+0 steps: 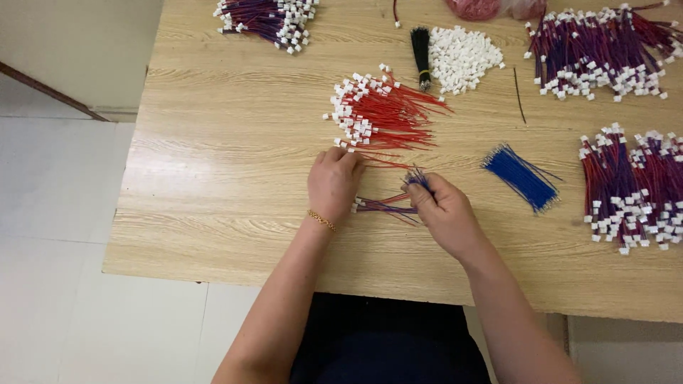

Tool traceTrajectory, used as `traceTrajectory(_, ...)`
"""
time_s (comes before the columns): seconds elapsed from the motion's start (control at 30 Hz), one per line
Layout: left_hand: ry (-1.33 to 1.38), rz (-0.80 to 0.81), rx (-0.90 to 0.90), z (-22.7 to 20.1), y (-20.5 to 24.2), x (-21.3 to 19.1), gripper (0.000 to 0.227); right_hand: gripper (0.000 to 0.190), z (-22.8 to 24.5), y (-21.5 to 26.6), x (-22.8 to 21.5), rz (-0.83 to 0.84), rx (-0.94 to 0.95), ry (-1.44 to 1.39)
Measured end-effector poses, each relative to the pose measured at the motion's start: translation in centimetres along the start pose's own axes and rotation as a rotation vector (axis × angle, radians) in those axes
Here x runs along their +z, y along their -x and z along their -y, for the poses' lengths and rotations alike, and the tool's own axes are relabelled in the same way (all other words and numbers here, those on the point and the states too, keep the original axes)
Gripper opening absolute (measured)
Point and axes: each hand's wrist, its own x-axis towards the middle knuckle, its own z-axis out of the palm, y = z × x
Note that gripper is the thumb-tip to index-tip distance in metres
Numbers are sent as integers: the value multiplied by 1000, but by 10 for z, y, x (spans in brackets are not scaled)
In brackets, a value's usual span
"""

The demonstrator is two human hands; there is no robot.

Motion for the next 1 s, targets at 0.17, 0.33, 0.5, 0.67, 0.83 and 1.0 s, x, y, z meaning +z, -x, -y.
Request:
traceTrajectory(0.17,122,-6,-13,-6,8,-17,11,19,-3,5,3,6,22,-129)
traceTrajectory(0.33,556,78,-259,-40,16,-65,14,13,37,11,10,14,5,-136)
traceTrajectory(0.5,1188,131,-510,-60,33,-76,16,14,63,22,16,36,-111,229)
traceTrajectory(0.67,1253,164,-530,-70,39,-83,18,14,72,29,18,27,-106,286)
traceTrajectory(0.83,1274,166,-503,-74,40,-90,17,15,72,31,17,31,-106,271)
traceTrajectory(1.0,1269,179,-539,-69,45,-84,17,11,77,37,21,-22,-124,255)
